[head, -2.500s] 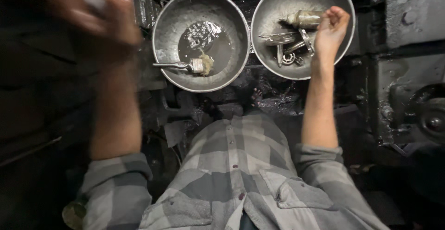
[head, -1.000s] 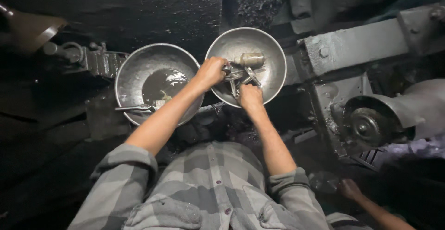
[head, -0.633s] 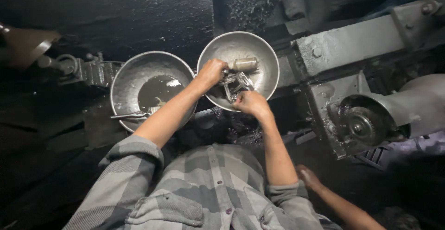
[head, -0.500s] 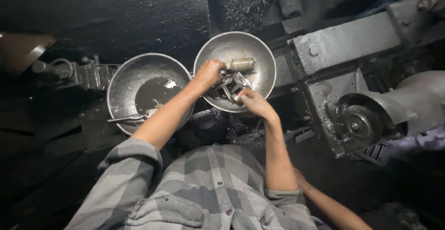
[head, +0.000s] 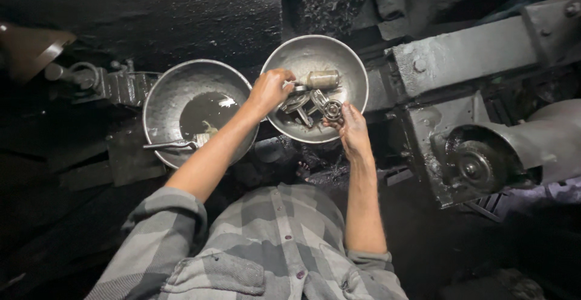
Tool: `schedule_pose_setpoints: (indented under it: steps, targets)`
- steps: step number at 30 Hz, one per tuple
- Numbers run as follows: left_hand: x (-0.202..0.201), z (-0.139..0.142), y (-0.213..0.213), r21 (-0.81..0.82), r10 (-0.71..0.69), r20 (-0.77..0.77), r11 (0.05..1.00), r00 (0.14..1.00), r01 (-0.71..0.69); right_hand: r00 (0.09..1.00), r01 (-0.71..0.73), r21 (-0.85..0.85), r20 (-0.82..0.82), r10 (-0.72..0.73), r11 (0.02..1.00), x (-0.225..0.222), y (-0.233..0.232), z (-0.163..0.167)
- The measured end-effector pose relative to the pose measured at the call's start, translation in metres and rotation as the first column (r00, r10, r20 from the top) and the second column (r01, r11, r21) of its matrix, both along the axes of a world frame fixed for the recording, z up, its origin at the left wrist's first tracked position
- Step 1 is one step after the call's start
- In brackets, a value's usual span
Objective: The person pours liquid from a brass jug through a funnel into a metal bowl, then applies liquid from a squeeze bottle onto small metal components and scrubs them in the bowls by hand, moving cleaned parts between the two bowls.
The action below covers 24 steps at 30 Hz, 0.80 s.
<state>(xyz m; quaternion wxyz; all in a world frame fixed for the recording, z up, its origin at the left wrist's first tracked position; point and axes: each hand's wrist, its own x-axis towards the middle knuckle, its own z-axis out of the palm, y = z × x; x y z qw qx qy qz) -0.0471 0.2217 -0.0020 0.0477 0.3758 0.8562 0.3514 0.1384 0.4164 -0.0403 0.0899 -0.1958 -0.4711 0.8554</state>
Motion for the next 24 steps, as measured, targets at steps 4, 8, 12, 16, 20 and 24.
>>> schedule_pose_setpoints:
  steps: [4, 8, 12, 16, 20, 24]
  targets:
    - [0.020, 0.014, -0.012, 0.057, 0.066, 0.118, 0.996, 0.991, -0.073, 0.998, 0.061, 0.054, 0.030, -0.063, 0.997, -0.009, -0.010, -0.002]
    - [0.047, 0.021, -0.021, 0.183, -0.018, 0.424, 0.981, 0.905, -0.066, 0.997, -0.022, 0.162, 0.080, 0.009, 0.987, -0.021, -0.023, -0.002]
    - [0.071, 0.023, -0.035, 0.364, -0.140, 0.759, 0.901, 0.636, -0.236, 0.994, -0.067, 0.425, -0.047, 0.096, 0.903, -0.040, -0.052, 0.018]
    - [0.072, 0.045, -0.053, 0.595, -0.242, 0.760, 0.632, 0.603, -0.497, 0.989, 0.041, 0.744, -0.125, 0.078, 0.667, -0.059, -0.098, 0.057]
    - [0.060, 0.097, -0.090, 0.629, -0.140, 0.704, 0.578, 0.696, -0.520, 0.870, 0.157, 0.820, -0.378, 0.317, 0.550, -0.076, -0.139, 0.099]
    - [0.057, 0.147, -0.124, 0.537, -0.061, 0.648, 0.743, 0.759, -0.399, 0.663, 0.118, 0.732, -0.561, 0.496, 0.671, -0.124, -0.148, 0.139]
